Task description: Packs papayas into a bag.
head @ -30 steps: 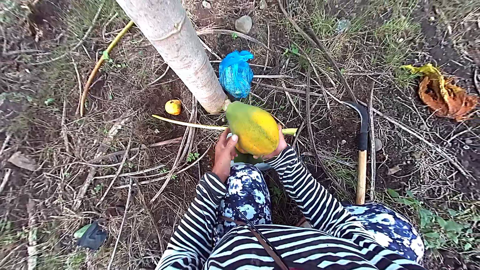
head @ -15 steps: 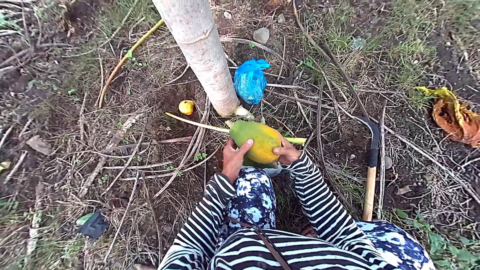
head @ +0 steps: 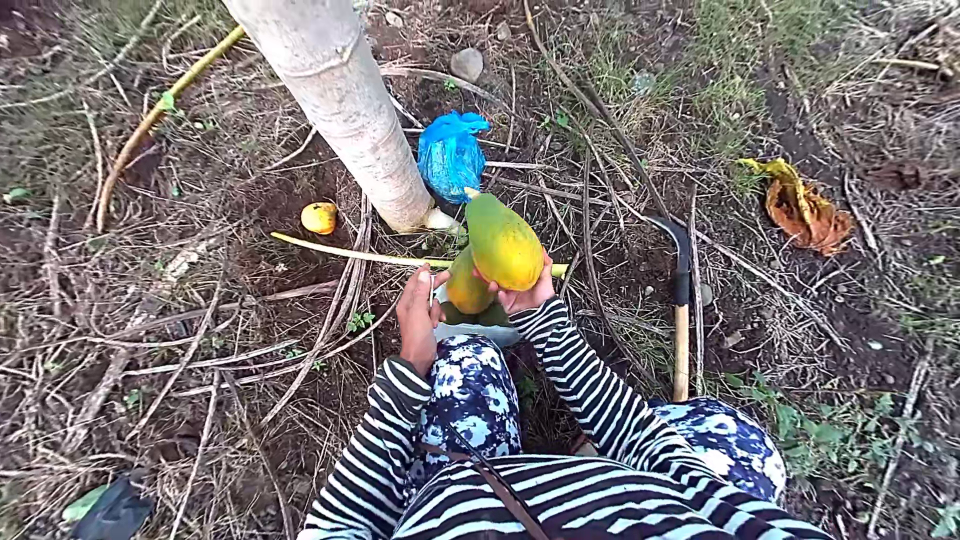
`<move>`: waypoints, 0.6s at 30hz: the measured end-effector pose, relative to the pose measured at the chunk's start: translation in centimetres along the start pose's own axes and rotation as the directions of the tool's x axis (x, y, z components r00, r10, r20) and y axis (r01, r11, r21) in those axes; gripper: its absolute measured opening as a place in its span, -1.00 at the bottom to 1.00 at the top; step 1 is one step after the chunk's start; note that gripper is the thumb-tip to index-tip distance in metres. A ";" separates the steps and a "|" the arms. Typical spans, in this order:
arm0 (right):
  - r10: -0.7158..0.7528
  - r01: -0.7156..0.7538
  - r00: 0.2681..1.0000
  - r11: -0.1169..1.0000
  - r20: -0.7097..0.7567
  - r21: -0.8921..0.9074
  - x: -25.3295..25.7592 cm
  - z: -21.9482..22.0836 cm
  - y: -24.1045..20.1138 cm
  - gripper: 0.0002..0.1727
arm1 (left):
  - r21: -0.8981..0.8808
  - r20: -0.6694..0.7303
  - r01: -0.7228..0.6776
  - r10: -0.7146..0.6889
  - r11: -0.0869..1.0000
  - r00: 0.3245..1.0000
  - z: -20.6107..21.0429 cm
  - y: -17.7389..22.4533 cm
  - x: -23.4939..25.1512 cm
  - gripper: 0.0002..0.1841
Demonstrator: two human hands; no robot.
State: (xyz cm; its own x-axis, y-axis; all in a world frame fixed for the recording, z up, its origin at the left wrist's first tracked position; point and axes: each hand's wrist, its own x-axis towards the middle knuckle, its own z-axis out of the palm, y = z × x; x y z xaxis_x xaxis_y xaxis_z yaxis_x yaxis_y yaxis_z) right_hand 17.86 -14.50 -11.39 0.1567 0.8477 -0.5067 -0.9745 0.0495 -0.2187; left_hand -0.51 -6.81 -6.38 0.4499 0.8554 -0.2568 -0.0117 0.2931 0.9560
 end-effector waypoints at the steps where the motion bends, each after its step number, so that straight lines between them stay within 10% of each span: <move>1: -0.006 0.007 0.999 1.000 -0.036 0.024 0.0 -0.3 -0.2 0.06 | -0.002 -0.001 0.004 -0.004 1.000 1.000 0.0 0.1 0.1 -0.48; 10: 0.043 -0.034 0.998 0.982 -0.043 0.186 0.4 -2.0 -1.1 0.24 | -0.028 0.009 -0.018 0.018 0.999 1.000 0.0 0.0 0.0 -0.54; 18: -0.126 0.108 0.987 0.980 -0.100 -0.166 -0.7 -1.1 -4.2 -0.12 | -0.016 0.000 -0.018 0.018 1.000 1.000 -0.2 0.1 -0.3 -0.61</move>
State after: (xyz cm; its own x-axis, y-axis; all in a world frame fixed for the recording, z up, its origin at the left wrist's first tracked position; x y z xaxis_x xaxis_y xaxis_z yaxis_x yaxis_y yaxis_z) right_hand 22.06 -15.86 -11.04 0.2935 0.7777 -0.5559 -0.9115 0.0525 -0.4079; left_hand -0.76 -6.94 -6.25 0.4499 0.8603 -0.2396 -0.0336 0.2845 0.9581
